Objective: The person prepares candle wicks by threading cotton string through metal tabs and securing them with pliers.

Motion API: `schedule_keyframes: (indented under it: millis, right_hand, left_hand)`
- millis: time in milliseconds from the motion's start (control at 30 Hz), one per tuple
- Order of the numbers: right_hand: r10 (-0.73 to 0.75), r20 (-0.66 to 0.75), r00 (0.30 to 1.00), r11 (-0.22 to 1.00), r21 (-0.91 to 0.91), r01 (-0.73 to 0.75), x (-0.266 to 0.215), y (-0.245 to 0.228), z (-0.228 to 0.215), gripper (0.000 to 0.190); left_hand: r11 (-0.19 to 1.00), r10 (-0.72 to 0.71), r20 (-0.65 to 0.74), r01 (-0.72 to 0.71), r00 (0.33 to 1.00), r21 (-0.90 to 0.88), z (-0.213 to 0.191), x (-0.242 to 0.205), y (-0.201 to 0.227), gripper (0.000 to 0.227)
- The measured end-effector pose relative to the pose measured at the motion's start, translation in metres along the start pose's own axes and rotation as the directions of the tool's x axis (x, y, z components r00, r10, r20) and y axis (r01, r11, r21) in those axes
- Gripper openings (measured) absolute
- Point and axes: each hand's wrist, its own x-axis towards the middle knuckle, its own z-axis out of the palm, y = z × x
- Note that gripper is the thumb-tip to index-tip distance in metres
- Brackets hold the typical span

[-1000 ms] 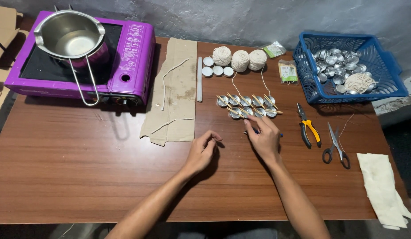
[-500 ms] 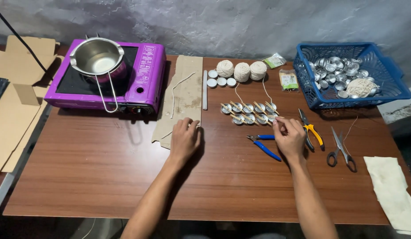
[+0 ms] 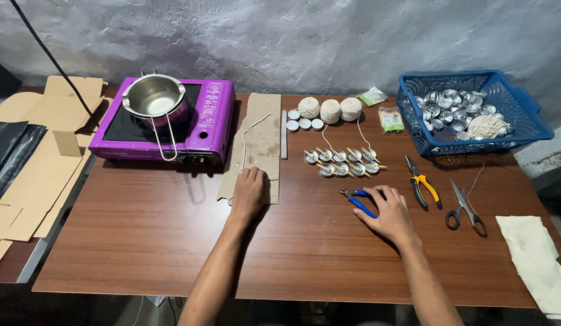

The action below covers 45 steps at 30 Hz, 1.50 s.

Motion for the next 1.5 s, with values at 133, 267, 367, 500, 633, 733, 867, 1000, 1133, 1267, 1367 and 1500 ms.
schedule_keyframes:
  millis: [133,267,367,500,633,733,867,1000,1133,1267,1367,1500]
  right_hand:
    - [0.05,0.004,0.999,0.999,-0.016,-0.05,-0.009,0.011,0.01,0.05]
    - [0.087,-0.025,0.996,0.996,-0.026,-0.088,-0.017,0.019,0.021,0.045]
    - [0.076,-0.035,0.996,0.993,-0.089,-0.079,-0.021,0.021,0.027,0.04]
    - [0.043,-0.077,0.996,0.988,-0.147,-0.054,-0.023,0.02,0.032,0.035]
    - [0.123,-0.186,0.975,0.974,-0.164,-0.154,-0.02,0.025,0.035,0.037]
    - [0.124,-0.314,0.941,0.982,-0.099,-0.162,-0.014,0.028,0.025,0.041]
    - [0.261,-0.427,0.866,0.96,0.023,-0.278,-0.016,0.05,-0.001,0.035]
    - [0.387,-0.511,0.767,0.81,-0.209,-0.548,-0.048,0.099,-0.026,0.024]
    - [0.415,-0.453,0.789,0.754,-0.314,-0.577,-0.085,0.143,-0.028,0.039]
    - [0.589,-0.217,0.778,0.746,-0.222,-0.627,-0.084,0.131,-0.045,0.043]
    - [0.651,-0.151,0.744,0.722,-0.18,-0.669,-0.087,0.137,-0.048,0.048]
    - [0.633,-0.064,0.771,0.735,-0.262,-0.625,-0.094,0.171,-0.045,0.046]
  left_hand:
    - [0.997,-0.051,-0.003,0.051,0.999,-0.059,-0.003,0.002,0.004,0.013]
    - [0.913,-0.194,0.164,0.239,0.967,-0.33,-0.046,0.012,0.032,0.015]
    - [0.88,-0.198,0.229,0.276,0.953,-0.386,-0.057,0.015,0.043,0.02]
    - [0.911,-0.15,0.202,0.215,0.968,-0.352,-0.031,0.006,0.043,0.022]
    - [0.951,-0.14,0.207,0.19,0.968,-0.246,-0.052,0.012,0.043,0.022]
    - [0.903,-0.232,0.231,0.297,0.945,-0.31,-0.033,0.006,0.026,0.021]
    - [0.884,-0.292,0.261,0.364,0.92,-0.295,-0.027,0.005,0.02,0.021]
    - [0.873,-0.306,0.286,0.387,0.908,-0.295,-0.022,0.001,0.018,0.022]
    - [0.881,-0.298,0.308,0.384,0.904,-0.275,-0.036,0.011,0.028,0.021]
    - [0.829,-0.305,0.464,0.472,0.832,-0.301,-0.049,0.018,0.034,0.024]
    - [0.824,-0.3,0.443,0.464,0.845,-0.326,-0.05,0.018,0.036,0.025]
    - [0.779,-0.211,0.284,0.336,0.935,-0.529,-0.037,0.011,0.033,0.015]
